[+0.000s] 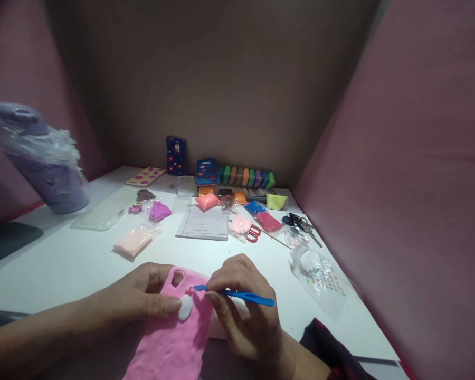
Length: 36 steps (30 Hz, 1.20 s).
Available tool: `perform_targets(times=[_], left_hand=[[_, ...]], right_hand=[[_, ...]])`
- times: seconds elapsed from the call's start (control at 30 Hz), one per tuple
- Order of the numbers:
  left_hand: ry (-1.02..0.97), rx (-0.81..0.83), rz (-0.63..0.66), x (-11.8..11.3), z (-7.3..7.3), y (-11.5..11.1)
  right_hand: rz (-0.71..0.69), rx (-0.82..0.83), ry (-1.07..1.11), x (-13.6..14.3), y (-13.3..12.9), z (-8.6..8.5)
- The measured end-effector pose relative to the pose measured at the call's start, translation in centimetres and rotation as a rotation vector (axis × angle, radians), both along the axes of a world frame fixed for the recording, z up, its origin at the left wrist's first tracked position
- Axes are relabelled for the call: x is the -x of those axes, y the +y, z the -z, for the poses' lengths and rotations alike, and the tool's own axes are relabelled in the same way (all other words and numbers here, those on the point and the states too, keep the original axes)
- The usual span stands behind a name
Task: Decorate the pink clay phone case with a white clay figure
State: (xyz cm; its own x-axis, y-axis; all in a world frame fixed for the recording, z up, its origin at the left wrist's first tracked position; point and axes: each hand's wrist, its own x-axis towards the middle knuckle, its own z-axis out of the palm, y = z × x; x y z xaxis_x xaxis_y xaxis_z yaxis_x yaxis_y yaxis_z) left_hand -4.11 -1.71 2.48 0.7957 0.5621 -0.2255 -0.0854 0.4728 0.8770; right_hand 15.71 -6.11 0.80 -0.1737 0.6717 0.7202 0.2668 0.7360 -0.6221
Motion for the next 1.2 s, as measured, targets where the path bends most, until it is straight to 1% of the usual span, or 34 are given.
perform_targets(times=[0.13, 0.37, 0.6, 0.73, 0.8, 0.9, 0.97, 1.03, 1.1, 1.2], left_hand=[[-0.004, 0.009, 0.009, 0.1, 0.1, 0.1], [-0.025, -0.022, 0.029, 0.2, 0.4, 0.2], [-0.018, -0.001, 0.002, -0.1, 0.0, 0.0], [-0.017, -0.030, 0.015, -0.1, -0.1, 0.1], [-0.015, -0.036, 0.024, 0.0, 0.0, 0.2], [-0.053, 0.009, -0.005, -0.1, 0.3, 0.3], [-0.092, 0.050, -0.036, -0.2, 0.6, 0.3], [-0.127, 0.077, -0.069, -0.4, 0.8, 0.3], [-0.133, 0.075, -0.096, -0.4, 0.8, 0.3], [-0.088, 0.035, -0.136, -0.4, 0.5, 0.3]], right_hand=[[0.003, 0.005, -0.003, 0.1, 0.1, 0.1], [-0.005, -0.013, -0.030, 0.0, 0.2, 0.3], [-0.001, -0.007, -0.029, 0.1, 0.2, 0.2], [-0.015, 0.010, -0.050, 0.0, 0.2, 0.2], [-0.012, 0.022, -0.032, -0.1, 0.1, 0.2], [-0.003, 0.036, 0.031, -0.2, 0.0, 0.4], [0.021, 0.046, 0.110, -0.2, 0.2, 0.5], [0.084, 0.075, 0.206, -0.2, 0.4, 0.7], [0.172, 0.134, 0.281, -0.2, 0.6, 1.0], [0.280, 0.231, 0.319, -0.2, 1.0, 1.6]])
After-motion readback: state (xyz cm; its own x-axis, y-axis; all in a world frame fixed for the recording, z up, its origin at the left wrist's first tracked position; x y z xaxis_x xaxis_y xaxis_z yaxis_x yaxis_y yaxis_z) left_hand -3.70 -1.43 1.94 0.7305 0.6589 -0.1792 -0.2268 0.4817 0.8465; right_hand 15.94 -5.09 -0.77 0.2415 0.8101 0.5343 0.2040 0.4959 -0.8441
